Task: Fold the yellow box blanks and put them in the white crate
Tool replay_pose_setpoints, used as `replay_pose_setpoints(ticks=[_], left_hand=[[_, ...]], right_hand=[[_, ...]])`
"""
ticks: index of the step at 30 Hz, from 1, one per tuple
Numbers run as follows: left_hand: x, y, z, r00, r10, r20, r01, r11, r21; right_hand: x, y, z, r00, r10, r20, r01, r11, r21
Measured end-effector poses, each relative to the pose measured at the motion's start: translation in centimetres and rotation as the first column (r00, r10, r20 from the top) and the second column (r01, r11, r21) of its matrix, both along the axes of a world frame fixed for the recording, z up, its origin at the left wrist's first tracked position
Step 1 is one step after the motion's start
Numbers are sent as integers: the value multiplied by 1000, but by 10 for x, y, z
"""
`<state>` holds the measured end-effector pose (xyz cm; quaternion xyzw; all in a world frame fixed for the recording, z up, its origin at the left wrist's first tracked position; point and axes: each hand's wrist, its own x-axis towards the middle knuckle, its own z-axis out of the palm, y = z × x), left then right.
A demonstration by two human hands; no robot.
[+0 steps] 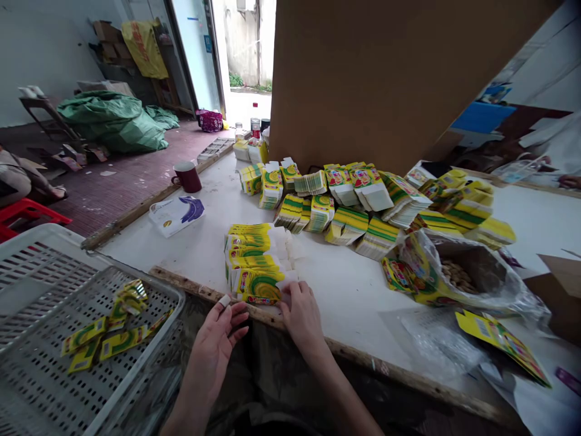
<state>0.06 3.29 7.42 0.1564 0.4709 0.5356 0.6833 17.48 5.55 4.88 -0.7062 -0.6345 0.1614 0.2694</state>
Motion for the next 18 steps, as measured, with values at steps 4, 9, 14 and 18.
replay_pose_setpoints(ticks=[4, 9, 14, 18], left_hand=[[5, -3, -2, 1000, -17, -1, 17, 1000, -15], [6, -8, -4, 1000, -30, -9, 30, 999, 17], [13, -14, -7, 983, -156, -97, 162, 985, 63], [29, -16, 0, 999, -50, -19, 54, 950, 308]], right_hand=[[0, 0, 2, 1000, 20, -2, -20, 1000, 12], [-2, 0, -2, 995, 37, -96, -32, 998, 58], [13, -2, 13, 954, 54, -296, -32, 996, 78], [17, -17, 45, 860, 245, -447, -236, 969, 77]])
